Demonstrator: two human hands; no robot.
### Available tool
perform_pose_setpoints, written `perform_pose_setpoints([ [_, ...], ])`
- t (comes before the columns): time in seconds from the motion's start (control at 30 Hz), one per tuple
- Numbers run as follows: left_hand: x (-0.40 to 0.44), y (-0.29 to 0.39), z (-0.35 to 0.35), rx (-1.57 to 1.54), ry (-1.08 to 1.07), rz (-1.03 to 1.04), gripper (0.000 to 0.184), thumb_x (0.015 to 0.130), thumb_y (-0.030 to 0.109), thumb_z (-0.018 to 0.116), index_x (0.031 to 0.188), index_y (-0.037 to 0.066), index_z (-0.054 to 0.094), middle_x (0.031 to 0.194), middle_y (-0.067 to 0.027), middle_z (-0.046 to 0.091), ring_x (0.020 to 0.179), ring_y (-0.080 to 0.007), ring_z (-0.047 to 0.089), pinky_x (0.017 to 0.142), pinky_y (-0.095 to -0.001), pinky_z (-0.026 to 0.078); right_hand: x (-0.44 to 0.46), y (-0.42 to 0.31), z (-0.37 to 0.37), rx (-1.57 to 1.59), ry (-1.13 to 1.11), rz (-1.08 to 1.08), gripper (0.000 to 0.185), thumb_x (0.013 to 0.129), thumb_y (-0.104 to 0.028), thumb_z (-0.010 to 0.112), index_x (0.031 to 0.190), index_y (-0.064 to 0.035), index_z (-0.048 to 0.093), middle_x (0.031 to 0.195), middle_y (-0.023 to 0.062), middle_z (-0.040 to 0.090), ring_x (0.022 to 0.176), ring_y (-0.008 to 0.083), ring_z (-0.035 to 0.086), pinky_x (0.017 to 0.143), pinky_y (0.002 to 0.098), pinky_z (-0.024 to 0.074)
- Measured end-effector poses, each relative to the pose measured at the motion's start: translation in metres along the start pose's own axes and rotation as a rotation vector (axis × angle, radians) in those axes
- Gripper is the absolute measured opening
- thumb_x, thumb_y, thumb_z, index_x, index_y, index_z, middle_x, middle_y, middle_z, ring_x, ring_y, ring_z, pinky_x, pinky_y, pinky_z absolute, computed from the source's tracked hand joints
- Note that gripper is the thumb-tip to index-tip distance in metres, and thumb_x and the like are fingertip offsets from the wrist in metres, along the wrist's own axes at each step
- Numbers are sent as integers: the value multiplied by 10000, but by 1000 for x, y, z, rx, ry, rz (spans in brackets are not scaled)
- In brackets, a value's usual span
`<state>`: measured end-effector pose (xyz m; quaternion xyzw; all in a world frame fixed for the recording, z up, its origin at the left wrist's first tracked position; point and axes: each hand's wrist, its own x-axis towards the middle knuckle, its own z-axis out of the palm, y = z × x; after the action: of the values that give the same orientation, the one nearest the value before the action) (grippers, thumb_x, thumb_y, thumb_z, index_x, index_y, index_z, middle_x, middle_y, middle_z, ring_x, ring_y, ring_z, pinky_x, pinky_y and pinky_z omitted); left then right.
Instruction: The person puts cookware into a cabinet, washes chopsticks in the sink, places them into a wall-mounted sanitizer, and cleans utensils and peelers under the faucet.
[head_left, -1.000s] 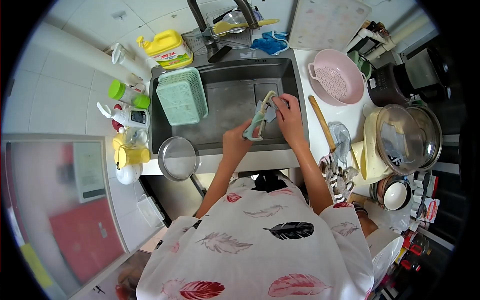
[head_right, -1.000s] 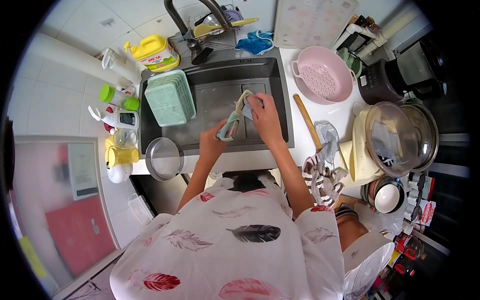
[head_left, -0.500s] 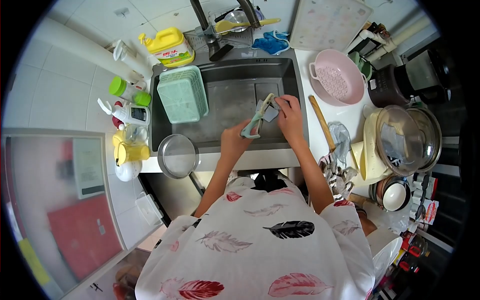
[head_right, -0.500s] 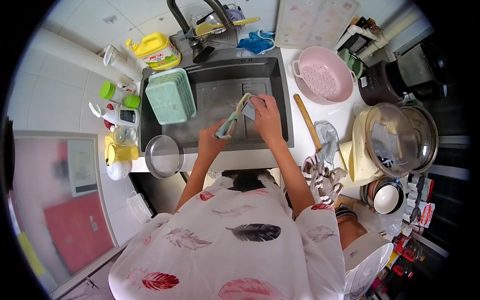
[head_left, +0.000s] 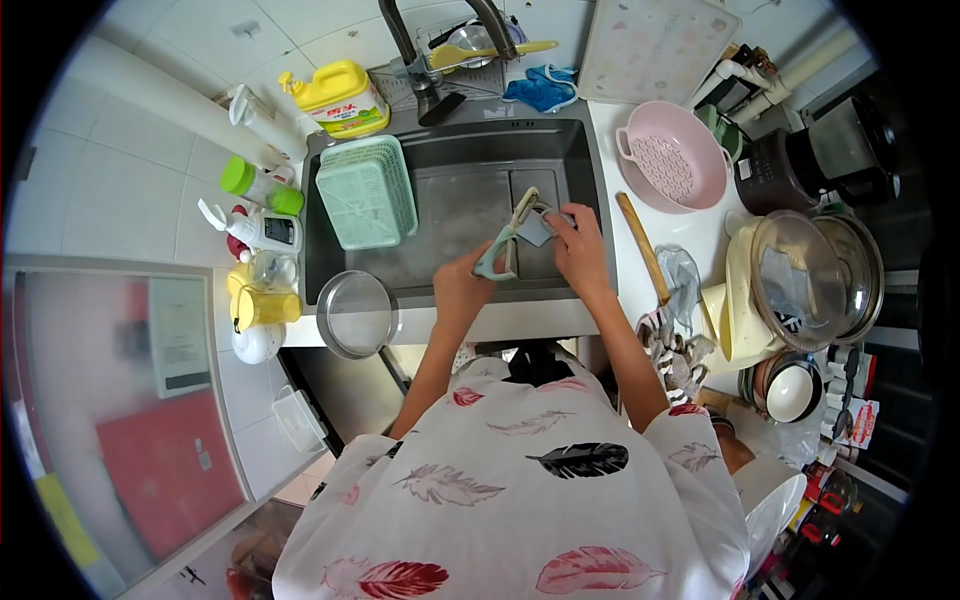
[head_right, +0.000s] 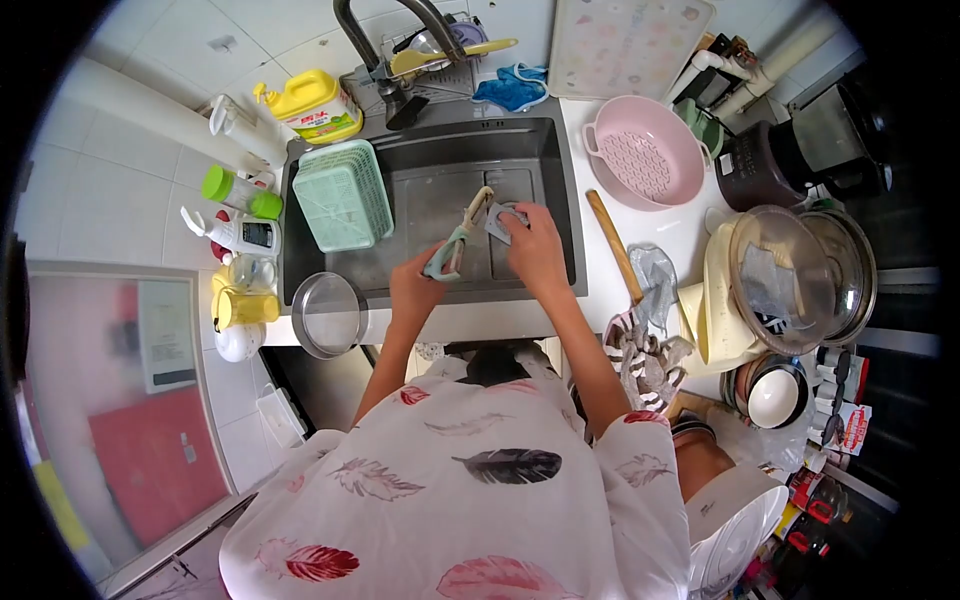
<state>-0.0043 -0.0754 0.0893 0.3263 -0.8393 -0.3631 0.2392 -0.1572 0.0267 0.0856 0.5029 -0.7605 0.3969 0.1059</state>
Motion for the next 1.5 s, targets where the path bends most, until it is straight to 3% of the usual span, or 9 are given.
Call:
perform_pose_setpoints([
  [0.47,-2,-1,8,-99,23,43,296,668,127,666,942,36,601,718,-148,605,597,-156,591,560,-249,443,-8,-6,26,57,52,-7,328,644,66,522,942,-68,555,927,123,469,851,289,480,700,351,424],
  [0.63,-4,3,3,-204,-40,-57,258,705,190,655,897,24,615,549,-47,533,519,-43,445,484,-233,402,-6,7,18,3,22,23,300,669,49,522,943,-66,562,923,128,474,852,295,478,690,347,424],
  [0.77,0,7,6,-243,-18,-105,246,711,197,649,878,19,618,509,-9,488,494,-37,409,451,-230,375,-9,2,24,86,59,-11,326,655,59,519,955,-62,559,918,128,480,855,295,477,693,350,425],
  [0.83,2,10,0,-238,-91,-205,248,689,148,656,907,37,616,642,-116,597,537,-99,530,529,-252,435,-9,-6,20,124,1,-47,361,626,77,515,956,-60,565,913,127,486,848,295,476,694,359,422],
  [0.97,-2,-3,9,-242,-73,-149,257,691,167,659,906,34,613,622,-111,589,518,-97,510,517,-258,429,-3,5,25,30,96,10,358,622,76,515,949,-59,572,902,127,490,836,292,476,690,359,417],
  [1.03,0,-13,14,-228,-120,-316,251,694,183,656,887,28,613,608,-110,580,503,-97,486,503,-265,417,-9,-4,34,116,109,-42,338,629,79,507,934,-50,575,913,124,488,822,293,475,684,362,412],
  [1.23,1,2,3,-212,-105,-139,230,700,202,646,848,28,617,549,-99,543,458,-124,443,474,-275,403,0,9,26,32,82,19,344,629,79,506,940,-51,573,928,125,488,830,297,480,696,356,419],
  [1.47,3,-12,8,-223,-125,-177,199,709,194,635,769,6,610,486,-60,506,406,-111,432,411,-269,379,-7,12,39,95,79,-68,380,597,123,483,914,-58,585,908,120,478,839,288,472,692,331,420],
  [1.5,2,-6,7,-321,-169,-289,200,716,201,629,719,3,598,476,-48,504,381,-104,434,383,-258,365,-4,14,40,69,80,-35,378,596,129,482,910,-56,584,907,120,477,842,288,472,698,332,420],
])
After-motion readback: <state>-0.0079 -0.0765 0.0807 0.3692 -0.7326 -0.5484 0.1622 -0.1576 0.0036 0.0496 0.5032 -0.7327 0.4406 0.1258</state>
